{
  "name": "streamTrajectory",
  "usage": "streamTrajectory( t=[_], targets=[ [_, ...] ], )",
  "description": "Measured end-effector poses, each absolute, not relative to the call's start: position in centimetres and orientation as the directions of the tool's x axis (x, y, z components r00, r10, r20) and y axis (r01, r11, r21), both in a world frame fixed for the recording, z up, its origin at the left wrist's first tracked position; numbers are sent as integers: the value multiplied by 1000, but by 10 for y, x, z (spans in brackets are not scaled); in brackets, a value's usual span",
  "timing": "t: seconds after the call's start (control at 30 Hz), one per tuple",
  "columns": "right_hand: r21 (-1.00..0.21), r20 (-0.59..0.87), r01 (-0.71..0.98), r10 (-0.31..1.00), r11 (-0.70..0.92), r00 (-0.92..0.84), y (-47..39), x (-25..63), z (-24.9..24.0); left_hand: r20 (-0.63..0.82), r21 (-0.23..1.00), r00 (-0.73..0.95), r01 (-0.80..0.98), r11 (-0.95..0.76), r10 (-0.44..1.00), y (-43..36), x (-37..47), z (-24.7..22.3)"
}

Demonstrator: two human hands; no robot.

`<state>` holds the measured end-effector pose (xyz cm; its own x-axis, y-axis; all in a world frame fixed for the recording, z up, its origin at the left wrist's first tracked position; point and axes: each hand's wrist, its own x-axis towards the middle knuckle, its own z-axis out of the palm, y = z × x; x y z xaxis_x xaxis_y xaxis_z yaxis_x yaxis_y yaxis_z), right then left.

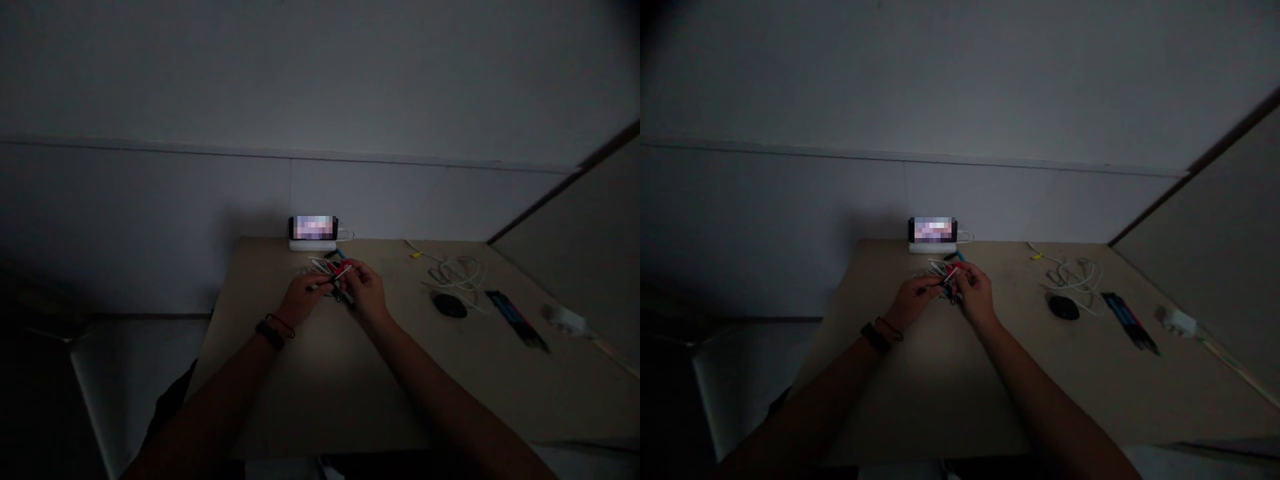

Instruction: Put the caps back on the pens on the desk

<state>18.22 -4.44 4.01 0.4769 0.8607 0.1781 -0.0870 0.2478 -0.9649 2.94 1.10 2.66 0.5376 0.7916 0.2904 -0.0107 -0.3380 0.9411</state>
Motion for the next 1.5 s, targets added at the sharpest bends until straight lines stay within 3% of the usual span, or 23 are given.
streamTrajectory(
  t=[0.27, 0.43, 0.83, 1.07, 1.5],
  targets=[
    [-947, 62, -212, 785, 242, 617, -39, 190, 47, 224, 962, 530, 13, -271, 818, 16, 28, 29],
    [-929, 38, -270, 789, 254, 613, -41, 193, 56, 212, 973, 518, -37, -227, 829, 16, 27, 29],
    [-941, 243, -36, 745, 337, 621, -44, 192, 60, 178, 981, 569, -36, -193, 803, 16, 27, 29],
    [-949, 306, 121, 760, 291, 574, -46, 192, 55, 182, 978, 594, -28, -206, 784, 16, 26, 28],
    [-960, 278, 105, 838, 259, 469, -46, 183, 43, 169, 981, 582, -19, -194, 795, 13, 25, 27]
  ],
)
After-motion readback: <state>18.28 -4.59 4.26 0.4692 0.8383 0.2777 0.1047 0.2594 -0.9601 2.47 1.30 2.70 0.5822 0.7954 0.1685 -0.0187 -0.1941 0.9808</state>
